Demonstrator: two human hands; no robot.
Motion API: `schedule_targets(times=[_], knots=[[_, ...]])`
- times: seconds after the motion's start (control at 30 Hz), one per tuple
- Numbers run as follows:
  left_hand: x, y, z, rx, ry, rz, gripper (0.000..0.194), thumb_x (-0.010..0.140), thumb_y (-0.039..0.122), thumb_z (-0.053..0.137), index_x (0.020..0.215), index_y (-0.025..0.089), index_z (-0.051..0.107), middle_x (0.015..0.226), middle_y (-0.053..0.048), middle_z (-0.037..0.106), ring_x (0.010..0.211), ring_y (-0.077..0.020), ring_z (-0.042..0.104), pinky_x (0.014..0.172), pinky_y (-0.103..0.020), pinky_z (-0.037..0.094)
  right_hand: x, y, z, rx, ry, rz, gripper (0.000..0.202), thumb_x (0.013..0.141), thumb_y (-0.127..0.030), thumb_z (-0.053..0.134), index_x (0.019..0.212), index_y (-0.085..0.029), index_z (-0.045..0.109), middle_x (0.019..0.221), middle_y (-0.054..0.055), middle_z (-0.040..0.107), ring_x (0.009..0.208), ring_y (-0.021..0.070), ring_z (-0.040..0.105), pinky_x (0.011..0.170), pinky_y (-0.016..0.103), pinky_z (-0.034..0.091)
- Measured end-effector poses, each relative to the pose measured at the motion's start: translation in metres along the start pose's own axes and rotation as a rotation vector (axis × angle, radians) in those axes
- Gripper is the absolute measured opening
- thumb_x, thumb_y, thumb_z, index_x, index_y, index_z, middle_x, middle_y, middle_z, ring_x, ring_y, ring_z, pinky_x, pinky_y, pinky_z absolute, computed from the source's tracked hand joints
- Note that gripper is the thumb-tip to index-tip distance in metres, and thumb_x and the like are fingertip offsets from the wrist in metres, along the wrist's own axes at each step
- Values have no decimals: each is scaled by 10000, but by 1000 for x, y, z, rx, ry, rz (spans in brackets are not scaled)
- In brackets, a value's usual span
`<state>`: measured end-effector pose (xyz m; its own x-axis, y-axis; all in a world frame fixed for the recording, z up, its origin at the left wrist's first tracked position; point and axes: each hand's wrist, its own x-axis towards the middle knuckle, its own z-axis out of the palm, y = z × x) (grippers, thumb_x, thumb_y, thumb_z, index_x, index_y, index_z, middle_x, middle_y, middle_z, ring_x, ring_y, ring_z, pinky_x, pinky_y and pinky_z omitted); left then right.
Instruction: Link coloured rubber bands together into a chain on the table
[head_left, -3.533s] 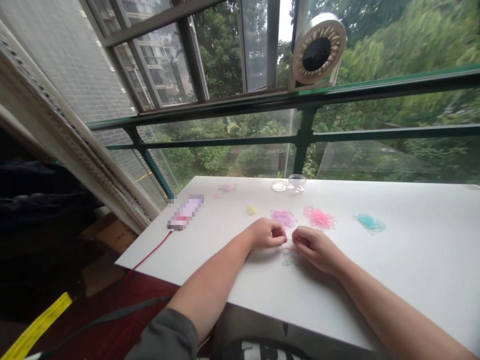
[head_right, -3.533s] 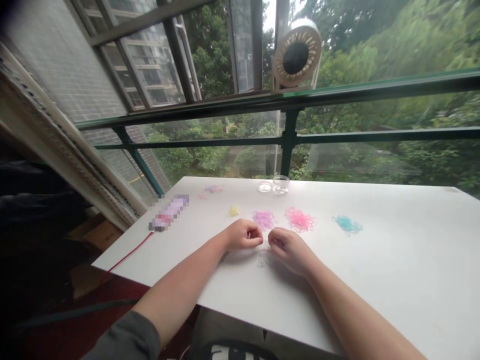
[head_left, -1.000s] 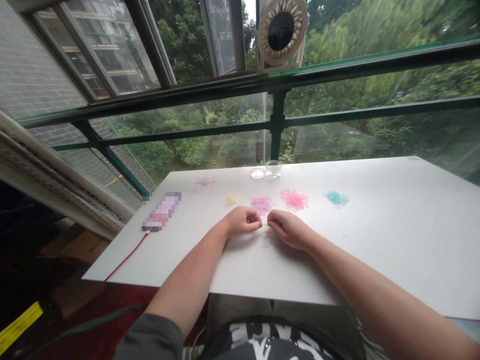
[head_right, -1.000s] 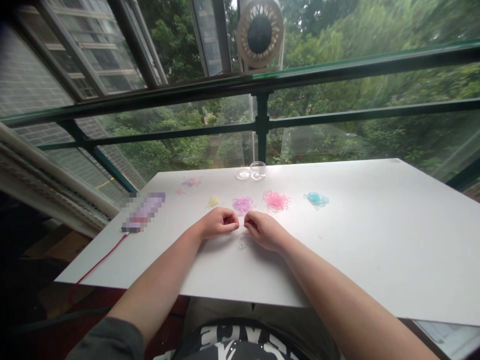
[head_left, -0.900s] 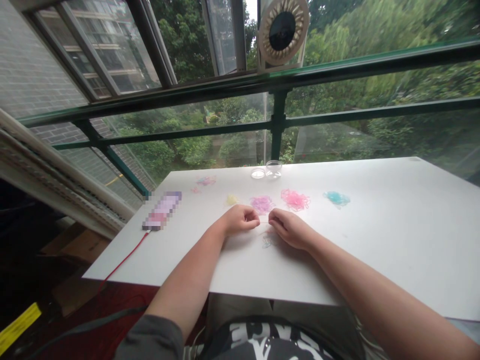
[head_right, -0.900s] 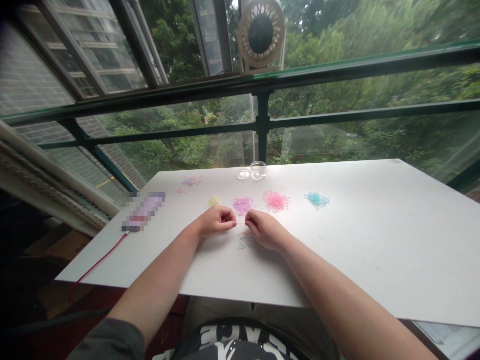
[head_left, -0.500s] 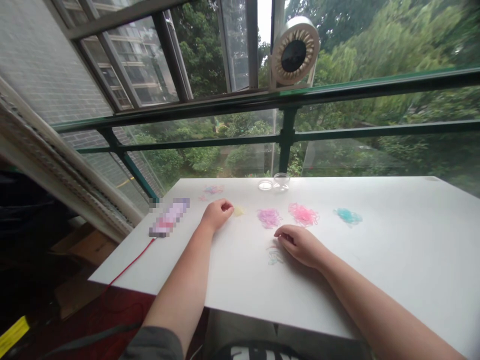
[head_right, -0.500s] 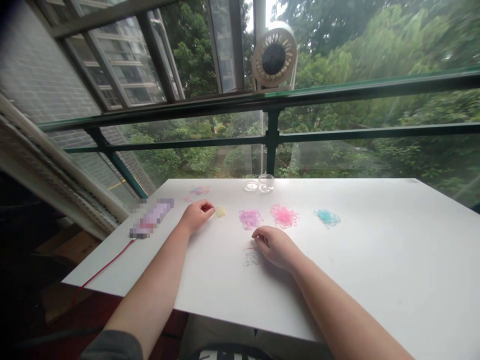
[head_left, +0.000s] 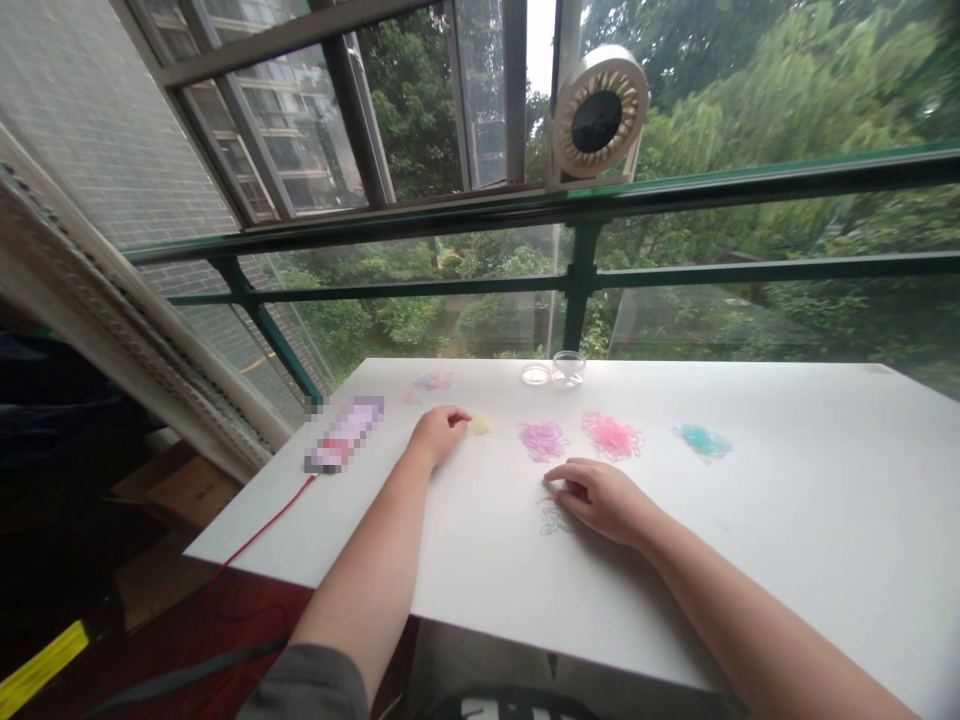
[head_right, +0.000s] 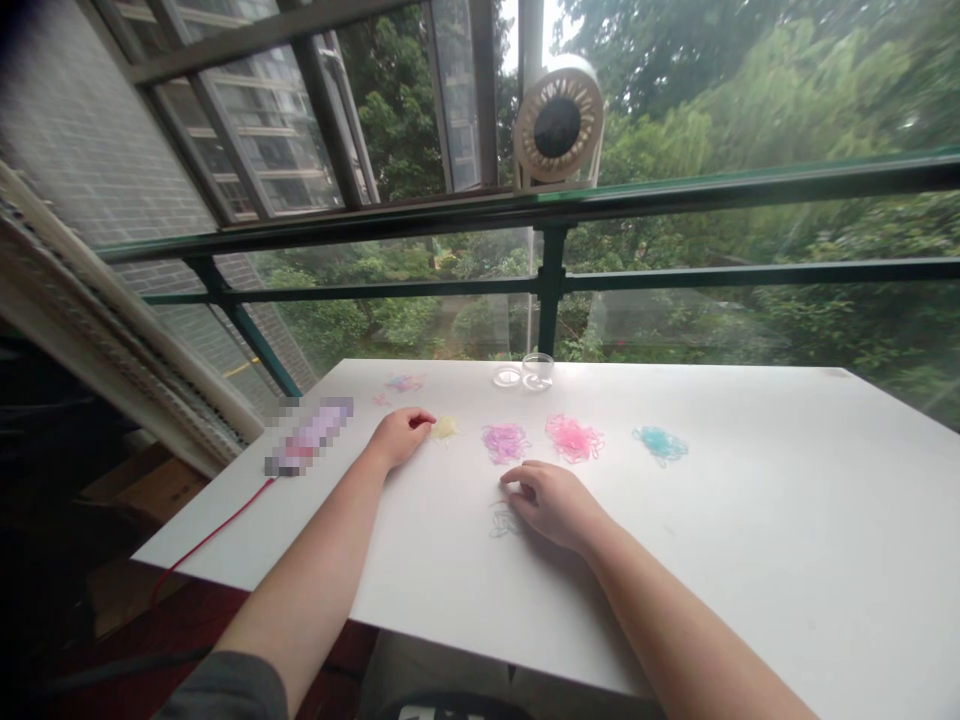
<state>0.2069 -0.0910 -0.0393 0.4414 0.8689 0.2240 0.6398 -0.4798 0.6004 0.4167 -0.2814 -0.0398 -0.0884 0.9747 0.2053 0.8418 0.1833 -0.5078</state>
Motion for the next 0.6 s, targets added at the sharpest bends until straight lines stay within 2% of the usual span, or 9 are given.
schedule_targets(times=[0.27, 0.43, 0.6], knots=[[5, -8, 6, -95, 59, 36, 290, 736, 124, 459, 979, 170, 612, 893, -36, 666, 820, -136, 597, 790, -251, 463, 1, -1, -2, 2, -19, 4, 179, 735, -174, 486, 817, -209, 640, 702, 16, 574, 617, 122, 507, 590, 228, 368], [5, -7, 4, -33, 79, 47, 289, 718, 85, 442, 905, 181, 641, 944, -39, 641, 857, -148, 579, 861, -281, 438, 1, -2, -3, 13, -19, 12, 144, 729, -164, 481, 750, -193, 621, 702, 20, 581, 620, 124, 507, 581, 227, 367], [6, -7, 4, -34, 110, 32, 260, 698, 74, 451, 860, 172, 629, 985, -52, 607, 824, -141, 570, 836, -288, 443, 2, -2, -4, 12, -23, 17, 132, 722, -157, 481, 733, -188, 608, 705, 22, 587, 624, 125, 512, 585, 229, 372]])
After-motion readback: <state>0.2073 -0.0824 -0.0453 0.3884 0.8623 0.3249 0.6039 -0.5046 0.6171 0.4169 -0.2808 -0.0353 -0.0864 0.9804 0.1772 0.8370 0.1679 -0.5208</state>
